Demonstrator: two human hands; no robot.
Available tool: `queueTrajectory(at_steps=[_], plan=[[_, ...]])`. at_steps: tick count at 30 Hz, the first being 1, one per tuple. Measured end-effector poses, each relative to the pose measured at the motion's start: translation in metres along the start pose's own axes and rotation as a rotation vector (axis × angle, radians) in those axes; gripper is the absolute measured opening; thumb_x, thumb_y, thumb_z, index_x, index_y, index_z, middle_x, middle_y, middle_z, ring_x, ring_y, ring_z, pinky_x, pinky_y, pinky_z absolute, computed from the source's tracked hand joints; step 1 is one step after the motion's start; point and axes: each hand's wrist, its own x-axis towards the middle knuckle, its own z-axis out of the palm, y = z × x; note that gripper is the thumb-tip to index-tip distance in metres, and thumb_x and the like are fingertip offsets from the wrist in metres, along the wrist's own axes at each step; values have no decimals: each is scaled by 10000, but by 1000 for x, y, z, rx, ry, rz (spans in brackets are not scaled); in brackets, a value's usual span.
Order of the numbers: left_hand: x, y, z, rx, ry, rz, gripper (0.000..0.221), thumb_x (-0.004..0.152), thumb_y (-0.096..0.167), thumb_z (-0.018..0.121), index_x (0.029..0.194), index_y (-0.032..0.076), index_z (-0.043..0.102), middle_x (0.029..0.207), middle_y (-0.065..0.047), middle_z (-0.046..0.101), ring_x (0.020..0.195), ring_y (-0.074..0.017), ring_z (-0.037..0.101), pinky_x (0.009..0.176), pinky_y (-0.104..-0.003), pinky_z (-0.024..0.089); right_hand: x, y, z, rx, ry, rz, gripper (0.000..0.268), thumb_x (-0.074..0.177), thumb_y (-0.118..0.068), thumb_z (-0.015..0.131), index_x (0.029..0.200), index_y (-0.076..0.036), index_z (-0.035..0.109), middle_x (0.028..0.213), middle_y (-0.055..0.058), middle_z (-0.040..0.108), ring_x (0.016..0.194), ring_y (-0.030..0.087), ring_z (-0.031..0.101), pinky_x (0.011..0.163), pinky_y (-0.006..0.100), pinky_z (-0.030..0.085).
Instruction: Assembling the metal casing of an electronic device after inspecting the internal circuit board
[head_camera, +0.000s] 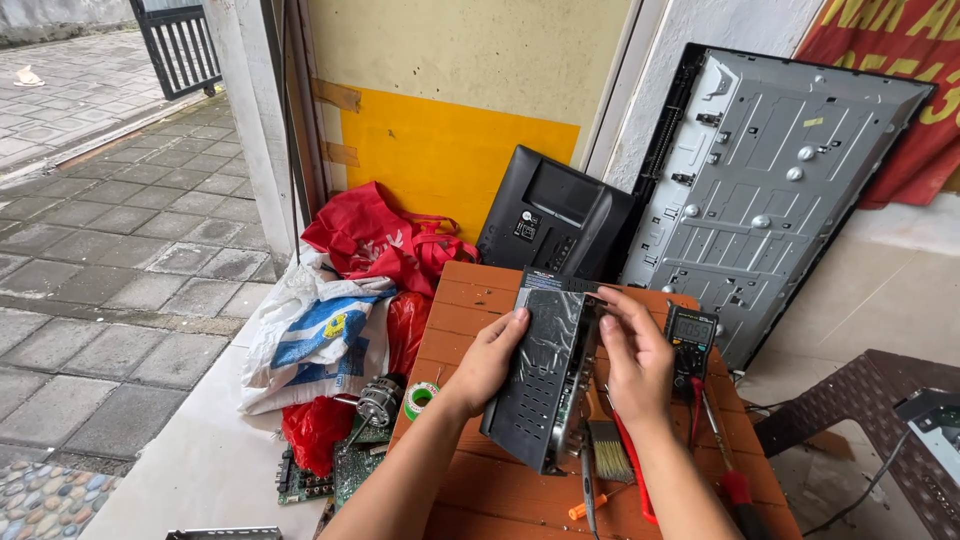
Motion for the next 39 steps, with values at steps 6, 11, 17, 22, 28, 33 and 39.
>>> queueTrajectory(at_steps=[6,11,17,22,28,33,39], plan=[[9,-9,-8,-83,-90,-231,703,954,641,635,1364,71,657,1050,-220,698,929,-306,724,744,-407,616,7,-5,-12,-111,-31,-122,210,1010,-158,639,1147,-137,797,953,112,775,873,209,736,771,348,574],[15,-18,-19,-98,-90,-261,689,949,577,680,1295,-19,666,962,-224,697,853,-296,737,685,-426,637,8,4,-16,-115,-60,-144,192,1018,-152,635,1117,-121,797,934,90,776,866,191,733,789,351,573],[20,-24,-23,-187,-71,-286,628,933,516,730,1211,-46,689,895,-222,696,794,-295,746,658,-434,639,9,-5,-19,-51,-95,-41,187,1022,-156,634,1095,-108,800,902,90,775,876,117,673,818,357,560],[13,-11,-20,-229,-87,-312,603,925,504,742,1151,-52,692,854,-202,690,756,-286,746,634,-419,636,11,-1,-20,-21,-118,30,181,1024,-153,637,1090,-101,798,957,106,784,968,137,678,882,388,553],[6,0,-16,-276,-81,-324,591,923,497,746,1104,-60,670,807,-192,674,707,-281,738,608,-413,629,9,1,-17,-12,-136,63,213,1044,-164,610,1135,-92,789,1008,129,780,1016,168,675,928,402,536],[12,-2,-18,-360,-53,-346,655,903,566,736,1159,-34,670,889,-212,704,788,-303,754,688,-466,628,5,3,-3,61,-91,135,234,1041,-204,626,1175,-59,752,1070,145,764,1048,174,635,979,424,514],[22,-22,-18,-416,-9,-448,621,882,580,740,1121,7,715,877,-201,744,756,-315,766,653,-436,633,2,11,-4,60,-74,124,239,1034,-209,655,1189,-56,755,1103,146,756,1081,180,635,996,415,506]])
